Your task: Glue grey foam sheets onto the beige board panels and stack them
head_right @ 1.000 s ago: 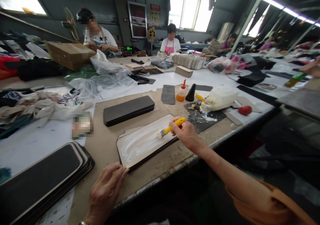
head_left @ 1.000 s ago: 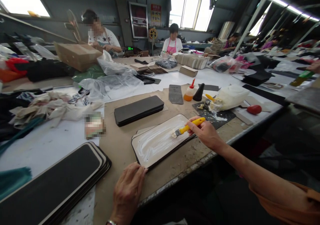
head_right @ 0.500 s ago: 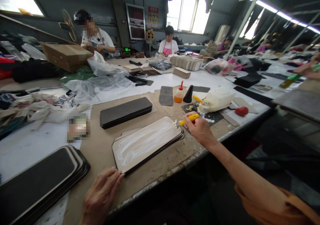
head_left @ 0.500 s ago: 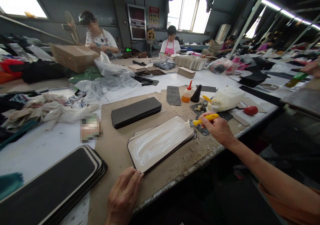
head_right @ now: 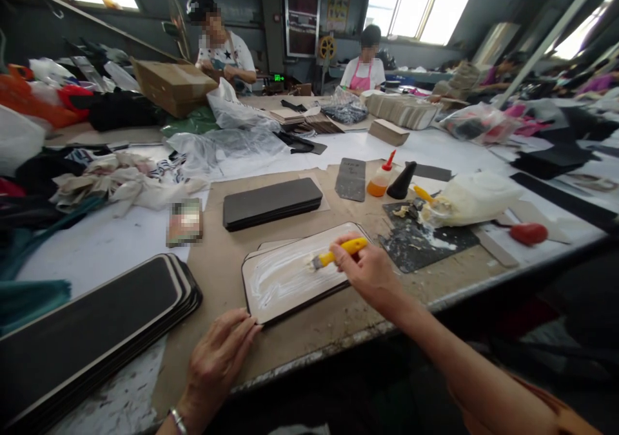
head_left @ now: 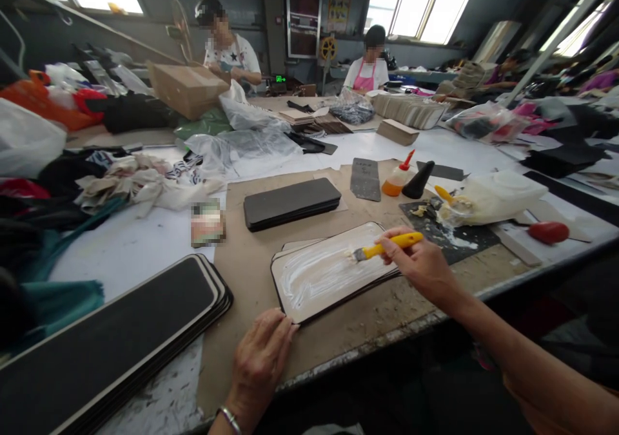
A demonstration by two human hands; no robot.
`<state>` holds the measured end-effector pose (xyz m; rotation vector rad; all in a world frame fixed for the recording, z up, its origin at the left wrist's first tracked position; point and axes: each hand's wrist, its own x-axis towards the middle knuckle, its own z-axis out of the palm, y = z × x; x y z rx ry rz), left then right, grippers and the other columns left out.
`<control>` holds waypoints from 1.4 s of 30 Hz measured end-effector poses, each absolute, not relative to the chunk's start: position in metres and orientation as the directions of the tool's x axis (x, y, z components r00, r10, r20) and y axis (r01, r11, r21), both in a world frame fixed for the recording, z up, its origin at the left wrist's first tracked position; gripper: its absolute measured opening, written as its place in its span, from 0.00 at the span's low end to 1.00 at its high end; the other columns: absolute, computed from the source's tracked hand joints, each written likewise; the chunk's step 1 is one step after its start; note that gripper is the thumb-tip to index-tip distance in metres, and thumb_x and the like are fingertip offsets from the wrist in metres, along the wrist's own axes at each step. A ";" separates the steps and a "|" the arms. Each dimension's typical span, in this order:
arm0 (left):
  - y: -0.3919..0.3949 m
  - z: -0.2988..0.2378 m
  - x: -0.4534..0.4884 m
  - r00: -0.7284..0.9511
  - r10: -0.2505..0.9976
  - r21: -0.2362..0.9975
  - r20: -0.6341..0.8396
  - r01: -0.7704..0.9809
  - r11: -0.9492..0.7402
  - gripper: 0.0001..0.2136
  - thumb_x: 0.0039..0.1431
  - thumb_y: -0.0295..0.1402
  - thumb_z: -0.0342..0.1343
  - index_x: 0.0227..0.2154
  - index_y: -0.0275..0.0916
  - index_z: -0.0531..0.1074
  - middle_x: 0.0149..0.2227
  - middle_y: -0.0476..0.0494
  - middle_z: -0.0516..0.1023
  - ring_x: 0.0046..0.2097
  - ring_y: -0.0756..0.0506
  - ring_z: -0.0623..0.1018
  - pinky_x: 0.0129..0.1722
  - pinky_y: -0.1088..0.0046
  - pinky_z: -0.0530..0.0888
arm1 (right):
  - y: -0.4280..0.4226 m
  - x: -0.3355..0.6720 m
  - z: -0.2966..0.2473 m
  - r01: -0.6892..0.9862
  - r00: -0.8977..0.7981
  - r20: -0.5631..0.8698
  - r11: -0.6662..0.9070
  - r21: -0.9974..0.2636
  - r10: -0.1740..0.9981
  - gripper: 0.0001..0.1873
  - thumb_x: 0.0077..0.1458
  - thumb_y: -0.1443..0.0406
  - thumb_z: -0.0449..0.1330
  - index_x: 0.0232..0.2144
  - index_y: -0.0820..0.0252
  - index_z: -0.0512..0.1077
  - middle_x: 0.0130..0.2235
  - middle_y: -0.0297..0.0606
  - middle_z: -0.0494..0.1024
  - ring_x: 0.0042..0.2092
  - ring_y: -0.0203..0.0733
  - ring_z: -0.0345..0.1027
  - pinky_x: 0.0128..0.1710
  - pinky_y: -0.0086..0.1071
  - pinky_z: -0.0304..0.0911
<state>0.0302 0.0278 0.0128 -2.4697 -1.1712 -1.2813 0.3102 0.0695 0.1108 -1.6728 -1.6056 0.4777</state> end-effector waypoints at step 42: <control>0.217 0.047 0.062 0.129 0.802 0.333 0.584 0.862 -0.381 0.10 0.54 0.31 0.53 0.38 0.34 0.73 0.44 0.37 0.76 0.48 0.41 0.73 0.48 0.63 0.71 | 0.256 0.303 0.096 0.995 -0.086 -0.014 0.087 0.046 0.996 0.13 0.60 0.64 0.49 0.38 0.64 0.72 0.41 0.49 0.75 0.40 0.46 0.72 0.35 0.32 0.63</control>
